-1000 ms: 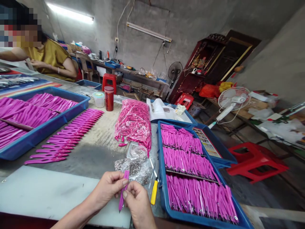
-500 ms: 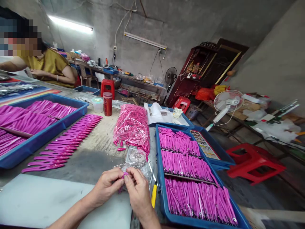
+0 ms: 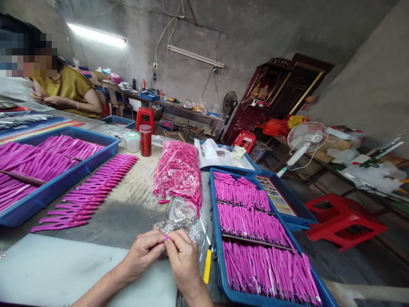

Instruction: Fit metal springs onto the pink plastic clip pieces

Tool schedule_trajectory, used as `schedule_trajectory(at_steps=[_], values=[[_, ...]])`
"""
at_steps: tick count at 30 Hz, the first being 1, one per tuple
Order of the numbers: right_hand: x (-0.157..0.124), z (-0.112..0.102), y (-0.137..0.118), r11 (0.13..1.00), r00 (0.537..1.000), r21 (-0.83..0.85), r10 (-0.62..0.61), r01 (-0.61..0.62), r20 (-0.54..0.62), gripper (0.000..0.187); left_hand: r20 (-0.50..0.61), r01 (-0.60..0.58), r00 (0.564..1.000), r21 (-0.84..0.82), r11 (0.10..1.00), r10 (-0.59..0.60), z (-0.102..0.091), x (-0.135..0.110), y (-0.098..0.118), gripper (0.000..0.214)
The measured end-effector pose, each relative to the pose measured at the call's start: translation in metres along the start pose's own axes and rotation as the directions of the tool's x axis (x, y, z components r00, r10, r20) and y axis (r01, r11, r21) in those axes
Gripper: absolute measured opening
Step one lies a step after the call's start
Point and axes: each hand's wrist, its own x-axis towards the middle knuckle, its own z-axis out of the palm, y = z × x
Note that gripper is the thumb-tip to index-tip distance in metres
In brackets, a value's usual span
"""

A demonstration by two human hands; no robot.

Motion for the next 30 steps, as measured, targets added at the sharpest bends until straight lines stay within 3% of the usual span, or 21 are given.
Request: schedule_trajectory(at_steps=[15, 24, 30], values=[[0.018, -0.005, -0.004, 0.99, 0.994, 0.101, 0.104, -0.102, -0.016, 0.02, 0.043, 0.176, 0.984, -0.111, 0.978, -0.172, -0.009, 0.016, 0.009, 0.036], [0.017, -0.008, -0.003, 0.955, 0.975, 0.198, 0.218, -0.221, 0.038, 0.025, 0.211, 0.307, 0.941, -0.213, 0.928, -0.263, -0.011, 0.021, 0.016, 0.035], [0.007, -0.016, -0.007, 0.973, 0.973, 0.078, 0.207, -0.215, 0.106, 0.025, 0.296, 0.304, 0.922, -0.151, 0.94, -0.251, -0.015, 0.012, 0.021, 0.028]])
